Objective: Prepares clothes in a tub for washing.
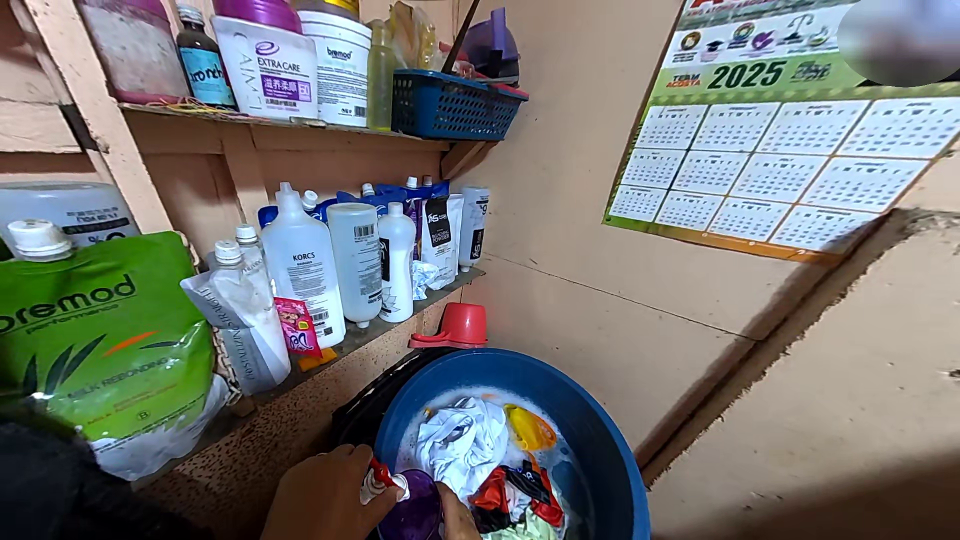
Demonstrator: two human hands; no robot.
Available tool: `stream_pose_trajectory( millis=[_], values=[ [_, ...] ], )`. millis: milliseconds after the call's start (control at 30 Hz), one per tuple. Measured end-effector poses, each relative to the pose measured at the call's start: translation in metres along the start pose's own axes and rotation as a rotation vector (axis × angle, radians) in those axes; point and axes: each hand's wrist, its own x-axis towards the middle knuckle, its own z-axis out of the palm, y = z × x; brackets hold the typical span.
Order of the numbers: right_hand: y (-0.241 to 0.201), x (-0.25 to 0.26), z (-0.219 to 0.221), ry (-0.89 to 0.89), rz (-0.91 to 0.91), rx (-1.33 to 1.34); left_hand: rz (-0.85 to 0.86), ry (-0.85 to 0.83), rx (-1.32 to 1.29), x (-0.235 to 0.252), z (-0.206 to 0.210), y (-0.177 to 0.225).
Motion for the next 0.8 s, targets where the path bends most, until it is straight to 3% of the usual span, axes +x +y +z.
stream_pose_trajectory(
  millis=[800],
  values=[
    [0.005, 0.001, 0.001, -0.004, 0.021, 0.003, -0.052, -0.152, 0.102, 0.009, -0.004, 0.021]
  ],
)
